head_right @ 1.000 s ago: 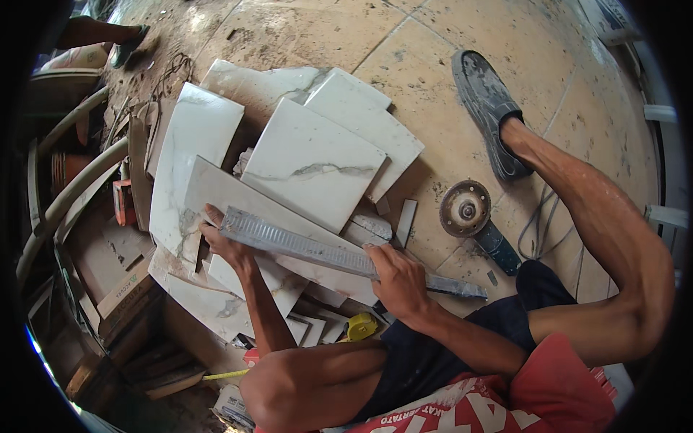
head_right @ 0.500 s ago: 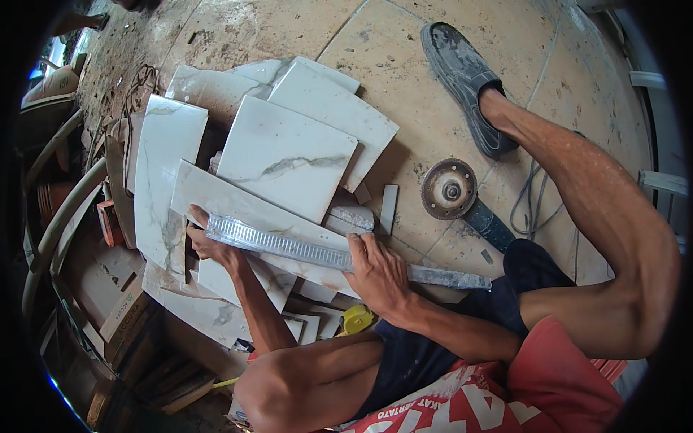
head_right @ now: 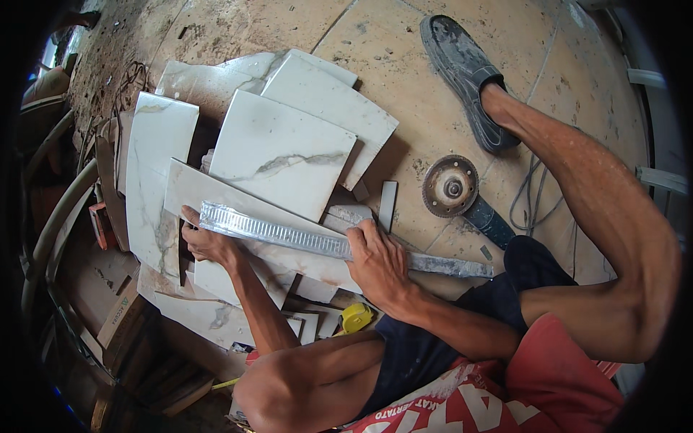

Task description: Measuring and marking tile dimensions using a tape measure and pencil at a renovation site.

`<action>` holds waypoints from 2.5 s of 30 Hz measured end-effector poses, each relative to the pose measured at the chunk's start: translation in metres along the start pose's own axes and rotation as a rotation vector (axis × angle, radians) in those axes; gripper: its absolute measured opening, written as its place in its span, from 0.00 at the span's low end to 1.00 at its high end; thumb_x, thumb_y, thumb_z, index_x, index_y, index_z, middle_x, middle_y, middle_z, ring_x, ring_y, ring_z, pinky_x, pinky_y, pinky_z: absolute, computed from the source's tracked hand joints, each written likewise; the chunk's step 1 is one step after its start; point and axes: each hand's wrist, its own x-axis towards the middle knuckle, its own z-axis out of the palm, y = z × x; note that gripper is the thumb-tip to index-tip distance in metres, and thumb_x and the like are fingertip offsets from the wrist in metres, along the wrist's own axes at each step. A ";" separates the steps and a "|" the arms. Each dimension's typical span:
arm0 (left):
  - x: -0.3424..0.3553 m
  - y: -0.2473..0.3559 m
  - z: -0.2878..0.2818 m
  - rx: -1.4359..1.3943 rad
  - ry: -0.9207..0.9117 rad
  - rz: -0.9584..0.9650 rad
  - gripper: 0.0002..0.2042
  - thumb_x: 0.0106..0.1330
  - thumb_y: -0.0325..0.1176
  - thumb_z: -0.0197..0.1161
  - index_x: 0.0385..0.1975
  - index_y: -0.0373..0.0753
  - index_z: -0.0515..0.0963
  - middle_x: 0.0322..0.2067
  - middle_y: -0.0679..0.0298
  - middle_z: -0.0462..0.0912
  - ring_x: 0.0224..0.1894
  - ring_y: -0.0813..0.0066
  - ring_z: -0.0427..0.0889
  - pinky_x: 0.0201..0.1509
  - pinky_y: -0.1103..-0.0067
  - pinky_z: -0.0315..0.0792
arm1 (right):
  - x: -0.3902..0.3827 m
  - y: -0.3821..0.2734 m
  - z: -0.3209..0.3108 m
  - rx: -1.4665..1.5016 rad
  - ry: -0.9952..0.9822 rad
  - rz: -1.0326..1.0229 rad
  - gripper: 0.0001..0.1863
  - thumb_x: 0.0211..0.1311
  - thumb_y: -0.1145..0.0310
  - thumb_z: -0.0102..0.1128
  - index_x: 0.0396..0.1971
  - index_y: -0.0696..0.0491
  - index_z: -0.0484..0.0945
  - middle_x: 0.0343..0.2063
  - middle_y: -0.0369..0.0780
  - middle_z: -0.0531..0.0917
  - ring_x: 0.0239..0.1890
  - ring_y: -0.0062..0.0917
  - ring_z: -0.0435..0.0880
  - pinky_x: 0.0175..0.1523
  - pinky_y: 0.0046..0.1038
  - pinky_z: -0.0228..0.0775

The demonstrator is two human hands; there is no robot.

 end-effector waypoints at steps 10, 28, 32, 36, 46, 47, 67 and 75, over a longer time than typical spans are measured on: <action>-0.006 0.010 0.000 0.002 0.002 -0.026 0.32 0.69 0.59 0.42 0.38 0.28 0.75 0.38 0.49 0.75 0.48 0.50 0.68 0.59 0.58 0.54 | -0.003 0.004 0.007 -0.010 0.123 -0.075 0.25 0.40 0.78 0.68 0.44 0.56 0.73 0.42 0.44 0.74 0.39 0.44 0.79 0.41 0.40 0.72; -0.005 0.000 0.003 0.032 0.100 -0.048 0.31 0.68 0.59 0.46 0.41 0.29 0.73 0.42 0.53 0.75 0.50 0.54 0.68 0.61 0.62 0.52 | -0.025 0.022 -0.014 -0.224 0.169 -0.080 0.24 0.40 0.74 0.67 0.42 0.56 0.72 0.36 0.43 0.77 0.33 0.41 0.81 0.36 0.38 0.73; -0.009 0.008 0.003 0.025 0.084 -0.033 0.31 0.68 0.59 0.45 0.42 0.29 0.73 0.43 0.53 0.75 0.51 0.53 0.67 0.61 0.62 0.52 | -0.037 0.042 -0.017 -0.133 0.040 -0.002 0.24 0.46 0.72 0.68 0.45 0.56 0.72 0.35 0.47 0.82 0.36 0.44 0.82 0.38 0.38 0.73; -0.009 0.010 0.005 0.033 0.078 -0.028 0.32 0.68 0.60 0.45 0.42 0.29 0.73 0.45 0.53 0.74 0.51 0.53 0.67 0.61 0.61 0.53 | -0.037 0.053 -0.011 0.094 -0.023 -0.020 0.25 0.46 0.72 0.69 0.47 0.55 0.72 0.33 0.49 0.83 0.37 0.45 0.83 0.39 0.39 0.74; -0.005 0.004 0.004 0.067 0.095 -0.025 0.32 0.68 0.60 0.45 0.42 0.29 0.74 0.44 0.52 0.75 0.50 0.51 0.69 0.60 0.60 0.54 | -0.037 0.054 -0.005 0.256 0.025 0.024 0.24 0.45 0.79 0.67 0.46 0.56 0.74 0.38 0.48 0.82 0.42 0.43 0.81 0.45 0.37 0.73; -0.006 0.006 0.004 0.065 0.093 -0.024 0.32 0.68 0.60 0.46 0.42 0.29 0.75 0.44 0.51 0.75 0.50 0.51 0.69 0.60 0.60 0.55 | -0.038 0.055 -0.005 0.256 0.048 0.022 0.24 0.45 0.79 0.67 0.46 0.56 0.74 0.38 0.48 0.82 0.42 0.43 0.81 0.45 0.37 0.73; -0.003 0.001 -0.003 -0.008 0.024 -0.017 0.32 0.69 0.57 0.47 0.42 0.24 0.74 0.43 0.46 0.75 0.47 0.47 0.71 0.54 0.60 0.63 | -0.044 0.048 -0.004 0.126 0.105 -0.093 0.32 0.39 0.85 0.59 0.52 0.54 0.74 0.40 0.45 0.79 0.41 0.41 0.80 0.45 0.37 0.72; -0.001 -0.001 -0.002 0.003 0.032 0.024 0.32 0.68 0.57 0.48 0.40 0.23 0.74 0.42 0.44 0.76 0.44 0.46 0.73 0.51 0.58 0.66 | -0.043 0.049 -0.002 0.101 0.139 -0.133 0.38 0.33 0.85 0.67 0.53 0.52 0.72 0.38 0.42 0.79 0.40 0.40 0.80 0.44 0.36 0.72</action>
